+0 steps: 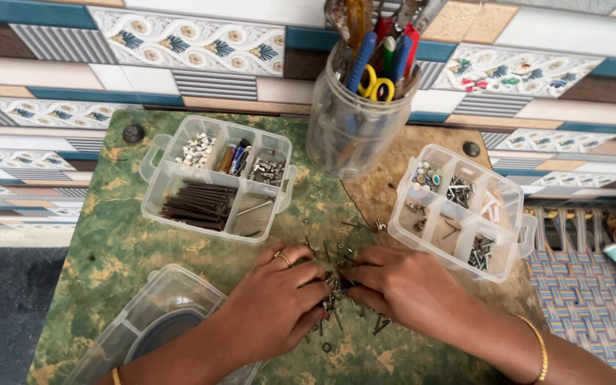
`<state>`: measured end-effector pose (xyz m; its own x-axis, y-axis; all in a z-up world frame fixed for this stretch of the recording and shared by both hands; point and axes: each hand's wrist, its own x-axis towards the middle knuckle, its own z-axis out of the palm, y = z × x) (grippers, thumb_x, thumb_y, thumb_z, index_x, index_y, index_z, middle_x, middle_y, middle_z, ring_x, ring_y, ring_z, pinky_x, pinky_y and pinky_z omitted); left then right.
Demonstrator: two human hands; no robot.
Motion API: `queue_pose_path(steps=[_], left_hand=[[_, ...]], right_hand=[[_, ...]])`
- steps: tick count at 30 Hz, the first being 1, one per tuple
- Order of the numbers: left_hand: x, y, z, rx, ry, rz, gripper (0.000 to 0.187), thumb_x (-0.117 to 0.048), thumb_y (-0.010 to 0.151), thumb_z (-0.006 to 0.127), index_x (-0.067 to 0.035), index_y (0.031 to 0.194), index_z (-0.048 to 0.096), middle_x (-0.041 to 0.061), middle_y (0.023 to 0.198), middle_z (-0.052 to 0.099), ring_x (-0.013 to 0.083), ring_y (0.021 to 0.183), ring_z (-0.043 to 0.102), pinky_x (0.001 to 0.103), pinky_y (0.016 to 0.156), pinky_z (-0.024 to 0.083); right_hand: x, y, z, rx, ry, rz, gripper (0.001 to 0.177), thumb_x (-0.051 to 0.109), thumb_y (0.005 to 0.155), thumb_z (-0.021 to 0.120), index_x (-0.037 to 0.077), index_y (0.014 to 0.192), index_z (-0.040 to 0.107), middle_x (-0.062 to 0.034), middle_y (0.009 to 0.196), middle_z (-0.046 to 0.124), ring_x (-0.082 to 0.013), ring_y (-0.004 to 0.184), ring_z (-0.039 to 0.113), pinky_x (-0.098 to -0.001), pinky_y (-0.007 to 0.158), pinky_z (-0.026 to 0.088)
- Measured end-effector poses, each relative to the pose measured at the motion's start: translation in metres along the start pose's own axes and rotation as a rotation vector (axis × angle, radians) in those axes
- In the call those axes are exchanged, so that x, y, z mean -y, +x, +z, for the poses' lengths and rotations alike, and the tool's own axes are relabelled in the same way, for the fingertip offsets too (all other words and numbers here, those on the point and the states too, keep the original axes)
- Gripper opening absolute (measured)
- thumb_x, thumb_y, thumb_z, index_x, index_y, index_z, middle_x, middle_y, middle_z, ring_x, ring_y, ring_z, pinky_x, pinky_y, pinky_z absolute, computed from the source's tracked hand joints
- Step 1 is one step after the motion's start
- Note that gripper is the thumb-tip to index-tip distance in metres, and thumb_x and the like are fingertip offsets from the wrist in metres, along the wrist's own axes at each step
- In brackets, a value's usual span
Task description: The person sorts a mixed pile of screws and fasteners on a table, picking them up by hand and placing them into compartments of two clear plastic storage boxes. The person repeatedly picks, separates, and places items into the boxes throughout the clip.
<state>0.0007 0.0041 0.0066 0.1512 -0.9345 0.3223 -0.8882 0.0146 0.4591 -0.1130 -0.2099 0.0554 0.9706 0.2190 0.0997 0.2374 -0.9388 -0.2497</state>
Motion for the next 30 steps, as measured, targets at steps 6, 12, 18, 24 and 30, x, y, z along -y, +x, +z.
queue_pose_path(steps=[6,12,18,24,30], left_hand=[[0.0,-0.001,0.001,-0.055,0.008,-0.023,0.034,-0.023,0.083,0.077,-0.002,0.11,0.071,0.011,0.11,0.062,0.0346,0.12,0.052,0.053,0.104,0.036],[0.0,0.0,0.003,-0.082,0.004,0.002,0.027,-0.022,0.082,0.075,-0.009,0.105,0.073,0.011,0.109,0.062,0.0373,0.121,0.052,0.056,0.103,0.035],[0.002,0.003,0.004,-0.026,-0.007,-0.01,0.021,-0.021,0.082,0.075,-0.008,0.1,0.072,0.009,0.107,0.062,0.036,0.12,0.052,0.057,0.104,0.034],[-0.001,0.001,0.003,-0.022,-0.019,-0.014,0.022,-0.02,0.084,0.075,-0.008,0.103,0.075,0.012,0.111,0.061,0.0374,0.12,0.052,0.054,0.101,0.036],[0.0,0.0,0.001,-0.046,0.032,0.001,0.017,-0.021,0.082,0.077,-0.006,0.089,0.071,0.012,0.11,0.061,0.0364,0.118,0.053,0.054,0.104,0.036]], right_hand=[[-0.013,-0.007,-0.016,0.063,0.053,0.051,0.014,0.018,0.078,0.078,0.009,0.089,0.078,-0.0059,0.09,0.075,-0.0275,0.082,0.074,-0.0401,0.069,0.06],[-0.037,-0.044,-0.077,-0.073,-0.21,0.39,0.017,0.026,0.076,0.079,0.017,0.09,0.08,-0.0024,0.092,0.079,-0.0224,0.077,0.076,-0.0365,0.064,0.061],[-0.053,-0.058,-0.096,0.199,-0.522,0.691,0.019,0.037,0.084,0.076,0.031,0.101,0.081,0.0044,0.095,0.079,-0.022,0.084,0.074,-0.0373,0.068,0.059],[-0.037,-0.043,-0.064,-0.056,-0.055,0.108,0.016,0.012,0.075,0.076,0.012,0.09,0.079,-0.0044,0.097,0.08,-0.0256,0.084,0.076,-0.0361,0.073,0.062],[-0.018,-0.017,-0.014,0.073,-0.063,0.028,0.033,0.005,0.069,0.075,0.011,0.101,0.079,-0.0052,0.106,0.077,-0.0281,0.09,0.073,-0.0399,0.075,0.06]])
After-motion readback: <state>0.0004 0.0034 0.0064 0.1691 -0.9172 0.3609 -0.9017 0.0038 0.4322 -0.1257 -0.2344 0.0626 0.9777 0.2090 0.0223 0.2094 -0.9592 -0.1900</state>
